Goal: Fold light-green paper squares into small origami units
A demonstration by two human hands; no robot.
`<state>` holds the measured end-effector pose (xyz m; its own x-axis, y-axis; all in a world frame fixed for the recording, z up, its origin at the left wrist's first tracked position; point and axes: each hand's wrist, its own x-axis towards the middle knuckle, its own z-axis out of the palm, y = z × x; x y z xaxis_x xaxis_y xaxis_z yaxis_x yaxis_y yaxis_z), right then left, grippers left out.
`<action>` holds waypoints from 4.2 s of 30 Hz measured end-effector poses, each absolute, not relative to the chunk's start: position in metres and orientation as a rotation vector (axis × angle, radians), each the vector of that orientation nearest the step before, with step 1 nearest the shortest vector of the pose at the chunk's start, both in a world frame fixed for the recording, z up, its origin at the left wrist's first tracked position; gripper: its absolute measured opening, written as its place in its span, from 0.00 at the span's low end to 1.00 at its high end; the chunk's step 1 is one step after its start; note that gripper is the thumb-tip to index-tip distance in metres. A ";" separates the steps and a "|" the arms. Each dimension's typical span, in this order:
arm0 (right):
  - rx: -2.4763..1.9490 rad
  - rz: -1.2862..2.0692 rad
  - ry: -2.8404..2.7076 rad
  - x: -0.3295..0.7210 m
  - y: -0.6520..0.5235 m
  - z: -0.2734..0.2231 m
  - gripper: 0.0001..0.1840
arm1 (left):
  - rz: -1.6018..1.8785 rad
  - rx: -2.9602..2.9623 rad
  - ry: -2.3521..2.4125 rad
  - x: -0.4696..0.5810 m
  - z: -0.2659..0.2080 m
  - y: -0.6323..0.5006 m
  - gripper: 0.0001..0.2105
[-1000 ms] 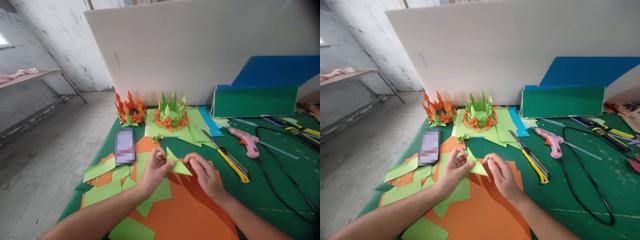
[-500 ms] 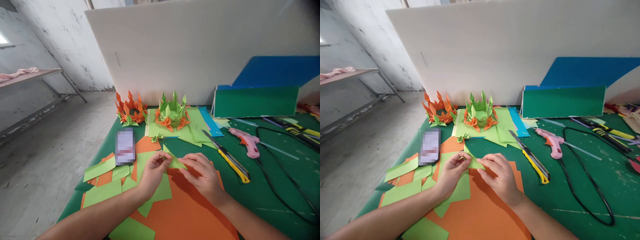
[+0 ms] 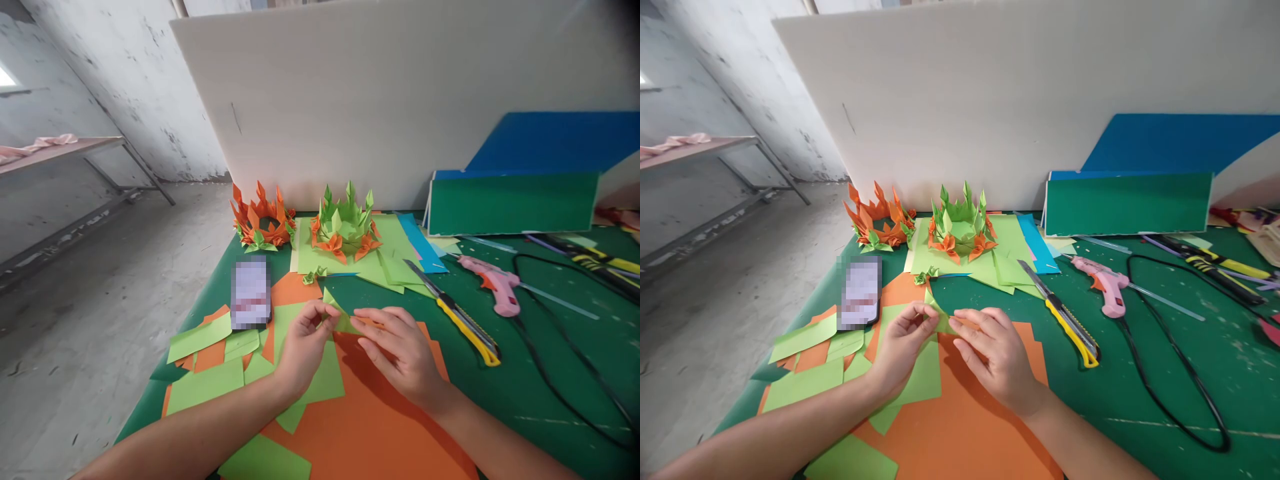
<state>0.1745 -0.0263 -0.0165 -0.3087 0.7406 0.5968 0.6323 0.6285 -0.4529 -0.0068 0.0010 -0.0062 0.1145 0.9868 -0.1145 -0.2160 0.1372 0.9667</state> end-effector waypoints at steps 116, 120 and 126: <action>-1.162 0.772 -1.822 0.167 -0.023 -0.019 0.06 | 0.990 1.462 0.945 -0.005 -0.016 -0.003 0.16; -1.185 0.817 -1.771 0.168 -0.023 -0.019 0.06 | 0.989 1.436 0.919 -0.003 -0.019 -0.003 0.15; -1.245 0.854 -1.698 0.169 -0.021 -0.020 0.10 | 0.974 1.425 0.931 -0.003 -0.016 -0.006 0.12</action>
